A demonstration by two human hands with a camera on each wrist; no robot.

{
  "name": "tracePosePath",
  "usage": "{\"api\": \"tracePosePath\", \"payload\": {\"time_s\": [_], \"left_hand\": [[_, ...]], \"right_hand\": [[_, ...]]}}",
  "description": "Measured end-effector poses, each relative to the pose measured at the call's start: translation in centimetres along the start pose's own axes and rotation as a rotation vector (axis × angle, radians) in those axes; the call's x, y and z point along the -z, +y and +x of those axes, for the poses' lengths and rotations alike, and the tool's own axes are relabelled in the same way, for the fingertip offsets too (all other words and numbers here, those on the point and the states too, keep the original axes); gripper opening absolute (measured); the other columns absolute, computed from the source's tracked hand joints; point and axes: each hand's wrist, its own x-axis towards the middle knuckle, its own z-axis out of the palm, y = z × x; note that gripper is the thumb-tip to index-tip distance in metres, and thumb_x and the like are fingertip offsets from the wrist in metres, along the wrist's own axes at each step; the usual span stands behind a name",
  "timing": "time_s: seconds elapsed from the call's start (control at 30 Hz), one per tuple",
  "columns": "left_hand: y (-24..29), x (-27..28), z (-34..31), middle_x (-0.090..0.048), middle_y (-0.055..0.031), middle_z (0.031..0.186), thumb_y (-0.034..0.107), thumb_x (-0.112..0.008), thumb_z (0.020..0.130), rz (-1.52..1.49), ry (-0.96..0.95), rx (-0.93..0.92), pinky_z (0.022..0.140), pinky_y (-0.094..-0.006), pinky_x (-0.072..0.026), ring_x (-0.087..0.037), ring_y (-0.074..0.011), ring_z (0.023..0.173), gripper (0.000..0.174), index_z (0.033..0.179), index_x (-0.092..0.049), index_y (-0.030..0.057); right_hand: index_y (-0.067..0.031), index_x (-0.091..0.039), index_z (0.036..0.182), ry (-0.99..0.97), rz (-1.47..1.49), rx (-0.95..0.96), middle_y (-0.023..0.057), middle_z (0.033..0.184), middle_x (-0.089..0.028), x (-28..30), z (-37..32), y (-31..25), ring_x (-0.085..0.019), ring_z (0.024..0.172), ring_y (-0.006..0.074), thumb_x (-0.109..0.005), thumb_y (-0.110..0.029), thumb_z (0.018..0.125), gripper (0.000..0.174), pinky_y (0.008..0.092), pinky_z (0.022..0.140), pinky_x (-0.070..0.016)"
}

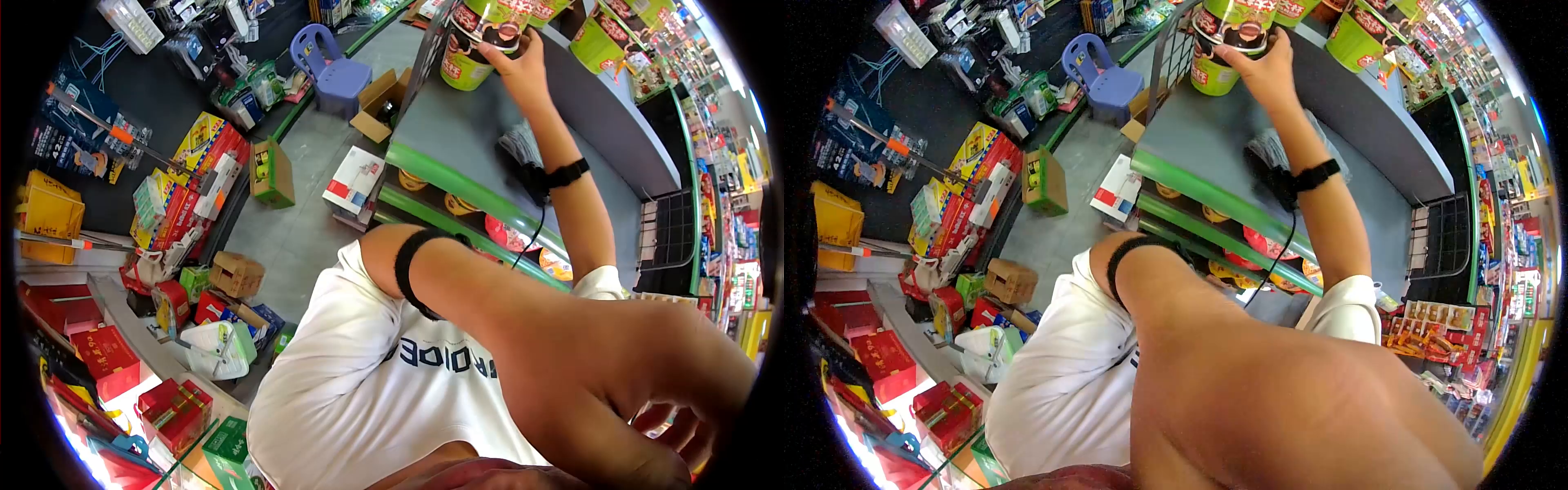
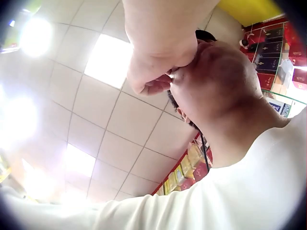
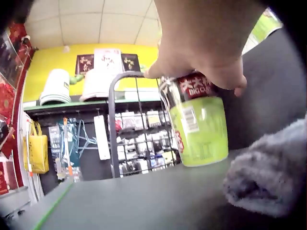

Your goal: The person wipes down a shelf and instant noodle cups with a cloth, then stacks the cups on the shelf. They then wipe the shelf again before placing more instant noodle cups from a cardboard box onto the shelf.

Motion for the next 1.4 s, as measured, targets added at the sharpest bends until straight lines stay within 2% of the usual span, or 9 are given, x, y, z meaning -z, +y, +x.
{"api": "tracePosePath", "payload": {"time_s": [0.07, 0.2, 0.3, 0.37, 0.43, 0.53, 0.67, 1.0, 1.4], "left_hand": [[-0.1, 0.1, 0.1, -0.065, -0.0037, 0.076, 0.011, -0.064, 0.084, -0.004, 0.004, 0.012, 0.052, -0.0285, -0.0445, -0.061, -0.0167, 0.063, 0.006, 0.086, -0.068, 0.0061], [0.3, 0.7, -0.3, -0.065, -0.0034, 0.076, 0.011, -0.064, 0.084, 0.062, 0.049, 0.039, 0.051, -0.0285, -0.0442, -0.061, -0.0162, 0.063, 0.006, 0.086, -0.068, 0.0062], [-2.6, 4.0, -3.0, -0.064, -0.0056, 0.086, 0.008, -0.065, 0.084, 0.577, 0.151, -0.269, 0.061, -0.0318, -0.0464, -0.06, -0.022, 0.072, 0.009, 0.092, -0.064, 0.0034], [-0.5, 6.5, -6.1, -0.063, -0.015, 0.089, 0.008, -0.073, 0.08, 1.013, 0.063, 0.002, 0.064, -0.0354, -0.0479, -0.06, -0.0273, 0.075, 0.018, 0.096, -0.067, 0.0022], [-0.7, 9.6, -10.2, -0.063, -0.0109, 0.089, 0.007, -0.075, 0.074, 1.534, -0.028, 0.092, 0.064, -0.0356, -0.0477, -0.061, -0.0273, 0.077, 0.023, 0.095, -0.066, 0.0048], [0.8, 12.7, -15.8, -0.063, -0.012, 0.09, 0.0, -0.068, 0.077, 1.678, 0.217, 0.468, 0.076, -0.0378, -0.0497, -0.061, -0.0299, 0.084, 0.013, 0.089, -0.064, 0.0029], [3.3, 16.7, -20.6, -0.063, -0.0112, 0.09, 0.003, -0.066, 0.079, 2.201, 0.235, 0.433, 0.074, -0.0411, -0.0459, -0.06, -0.0307, 0.084, 0.01, 0.088, -0.064, 0.0053], [2.0, 16.5, -21.9, -0.062, -0.0116, 0.077, 0.003, -0.063, 0.083, 2.175, 0.244, 0.553, 0.061, -0.0398, -0.0429, -0.055, -0.0304, 0.067, 0.004, 0.086, -0.065, 0.002], [2.0, 16.5, -21.7, -0.061, -0.0095, 0.076, 0.006, -0.062, 0.084, 2.251, 0.233, 0.539, 0.063, -0.0385, -0.0418, -0.055, -0.0293, 0.069, 0.004, 0.084, -0.064, 0.0033]], "right_hand": [[0.0154, -0.052, 0.125, -0.065, -0.223, -0.016, 0.0292, 0.127, -0.057, 1.9, -0.7, -1.7, -0.055, 0.124, 0.0323, -0.087, -0.047, 0.069, 0.091, 0.04, 0.105, -0.0425], [0.0052, -0.049, 0.135, -0.516, -0.56, -0.173, 0.0281, 0.138, -0.05, 7.5, -5.1, -2.9, -0.051, 0.129, 0.0378, -0.075, -0.055, 0.079, 0.086, 0.0417, 0.109, -0.0392], [-0.0073, -0.037, 0.148, -0.742, -0.998, -0.416, 0.0291, 0.151, -0.033, 8.3, -10.6, -5.2, -0.038, 0.134, 0.0514, -0.058, -0.07, 0.084, 0.093, 0.0578, 0.107, -0.0364], [-0.0154, -0.026, 0.156, -0.716, -1.065, -0.446, 0.027, 0.158, -0.022, 7.5, -13.2, -5.2, -0.027, 0.137, 0.0597, -0.051, -0.073, 0.086, 0.093, 0.0716, 0.102, -0.0324], [-0.0153, -0.026, 0.155, -0.655, -1.099, -0.425, 0.0267, 0.157, -0.024, 8.0, -14.3, -4.2, -0.028, 0.137, 0.0578, -0.048, -0.068, 0.09, 0.086, 0.0706, 0.103, -0.0324], [-0.0162, -0.028, 0.155, -0.716, -1.018, -0.334, 0.0245, 0.157, -0.026, 9.7, -14.6, -3.9, -0.029, 0.139, 0.054, -0.043, -0.061, 0.096, 0.076, 0.0687, 0.104, -0.0324], [-0.0237, -0.031, 0.154, -0.885, -0.876, 0.046, 0.0177, 0.159, -0.027, 11.7, -15.1, -3.7, -0.025, 0.144, 0.0476, -0.036, -0.057, 0.1, 0.063, 0.0656, 0.109, -0.0279], [-0.0349, -0.043, 0.148, -0.815, -0.598, 0.125, 0.0115, 0.161, -0.027, 9.8, -13.3, 0.5, -0.02, 0.147, 0.0443, -0.039, -0.068, 0.094, 0.063, 0.0651, 0.114, -0.0163], [-0.0377, -0.029, 0.154, -0.524, -1.155, -0.581, 0.0092, 0.164, -0.018, 37.1, -22.5, 9.2, -0.016, 0.149, 0.0429, -0.036, -0.07, 0.094, 0.068, 0.0609, 0.117, -0.0184]]}}
